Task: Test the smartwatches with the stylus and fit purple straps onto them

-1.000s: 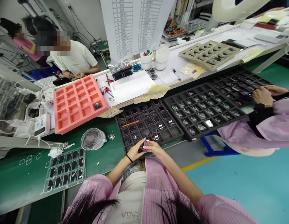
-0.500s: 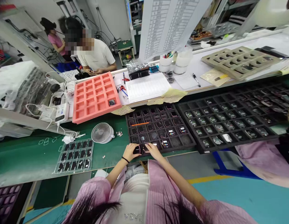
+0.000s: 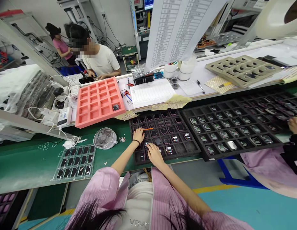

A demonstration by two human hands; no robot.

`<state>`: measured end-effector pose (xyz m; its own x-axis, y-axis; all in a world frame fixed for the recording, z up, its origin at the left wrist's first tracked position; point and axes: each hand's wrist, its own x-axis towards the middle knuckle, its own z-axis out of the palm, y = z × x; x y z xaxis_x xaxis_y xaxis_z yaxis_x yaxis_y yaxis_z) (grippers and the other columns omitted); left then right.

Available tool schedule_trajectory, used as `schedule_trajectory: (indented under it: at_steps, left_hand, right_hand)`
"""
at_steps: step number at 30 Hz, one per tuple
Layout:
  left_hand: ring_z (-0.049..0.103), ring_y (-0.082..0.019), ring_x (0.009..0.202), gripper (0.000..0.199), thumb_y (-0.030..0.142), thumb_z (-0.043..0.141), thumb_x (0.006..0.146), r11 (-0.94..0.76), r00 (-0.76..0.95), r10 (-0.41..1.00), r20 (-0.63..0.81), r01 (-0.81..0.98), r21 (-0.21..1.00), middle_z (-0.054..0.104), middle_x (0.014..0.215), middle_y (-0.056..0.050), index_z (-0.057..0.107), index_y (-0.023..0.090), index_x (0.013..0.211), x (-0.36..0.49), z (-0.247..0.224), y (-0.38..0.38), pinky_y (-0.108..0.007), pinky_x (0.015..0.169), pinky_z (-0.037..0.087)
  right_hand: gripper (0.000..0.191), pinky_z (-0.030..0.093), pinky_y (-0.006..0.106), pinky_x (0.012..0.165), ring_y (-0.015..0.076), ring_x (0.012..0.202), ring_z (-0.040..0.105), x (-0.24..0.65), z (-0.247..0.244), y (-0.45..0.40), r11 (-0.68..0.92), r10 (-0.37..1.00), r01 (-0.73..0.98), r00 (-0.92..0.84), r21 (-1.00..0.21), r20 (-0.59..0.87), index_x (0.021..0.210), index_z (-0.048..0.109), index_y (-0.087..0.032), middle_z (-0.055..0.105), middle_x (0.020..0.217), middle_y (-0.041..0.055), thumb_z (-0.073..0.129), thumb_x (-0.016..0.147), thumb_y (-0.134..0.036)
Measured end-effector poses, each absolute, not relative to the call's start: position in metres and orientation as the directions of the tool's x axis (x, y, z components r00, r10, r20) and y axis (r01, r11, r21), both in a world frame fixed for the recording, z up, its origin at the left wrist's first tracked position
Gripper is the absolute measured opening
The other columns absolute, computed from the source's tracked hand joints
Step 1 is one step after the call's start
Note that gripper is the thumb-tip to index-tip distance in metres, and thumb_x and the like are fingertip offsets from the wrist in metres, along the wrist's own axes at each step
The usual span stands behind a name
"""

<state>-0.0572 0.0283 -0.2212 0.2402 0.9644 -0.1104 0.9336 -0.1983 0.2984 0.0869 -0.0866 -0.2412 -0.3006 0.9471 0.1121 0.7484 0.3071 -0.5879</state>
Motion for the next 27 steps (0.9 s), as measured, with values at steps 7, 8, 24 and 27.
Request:
schedule_trajectory:
  at_steps: [7, 8, 24, 27]
  left_hand:
    - [0.052, -0.026, 0.107, 0.028, 0.001, 0.035, 0.087, -0.214, 0.267, 0.954, -0.139, 0.925, 0.313, 0.057, 0.113, -0.018, 0.057, 0.010, 0.102, -0.043, -0.226, 0.054, -0.044, 0.093, 0.039]
    - [0.052, -0.026, 0.107, 0.028, 0.000, 0.034, 0.087, -0.212, 0.267, 0.954, -0.135, 0.922, 0.324, 0.057, 0.113, -0.018, 0.056, 0.010, 0.102, -0.045, -0.224, 0.054, -0.044, 0.092, 0.040]
    - [0.068, -0.026, 0.093, 0.065, 0.055, 0.070, 0.071, -0.028, 0.237, 0.808, -0.539, 0.930, 0.366, 0.071, 0.087, -0.004, 0.047, 0.023, 0.122, -0.087, -0.213, -0.096, -0.031, 0.077, 0.050]
    - [0.067, -0.027, 0.100, 0.058, 0.055, 0.067, 0.074, 0.051, 0.133, 0.825, -0.549, 0.950, 0.307, 0.071, 0.097, -0.008, 0.049, 0.022, 0.118, -0.081, -0.209, -0.098, -0.031, 0.080, 0.050]
  right_hand:
    - [0.052, 0.025, 0.053, 0.112, 0.0265, 0.140, 0.029, 0.083, -0.256, -0.074, 0.419, 0.890, 0.735, -0.448, -0.533, 0.083, 0.142, 0.037, -0.016, 0.044, 0.146, 0.0100, 0.036, 0.090, -0.017]
    - [0.051, 0.026, 0.053, 0.112, 0.0262, 0.140, 0.030, 0.086, -0.256, -0.078, 0.427, 0.886, 0.722, -0.453, -0.545, 0.095, 0.141, 0.038, -0.015, 0.045, 0.145, 0.0103, 0.036, 0.090, -0.018]
    - [0.029, 0.047, 0.038, 0.082, 0.0231, 0.088, 0.060, 0.106, -0.254, -0.058, 0.195, 0.978, 0.652, -0.181, -0.733, 0.099, 0.100, 0.065, -0.018, 0.065, 0.090, 0.0089, 0.038, 0.089, -0.016]
    - [0.024, 0.045, 0.038, 0.084, 0.0237, 0.091, 0.058, 0.087, -0.249, -0.044, 0.235, 0.959, 0.646, -0.274, -0.726, 0.067, 0.097, 0.067, -0.019, 0.064, 0.089, 0.0080, 0.045, 0.089, -0.019]
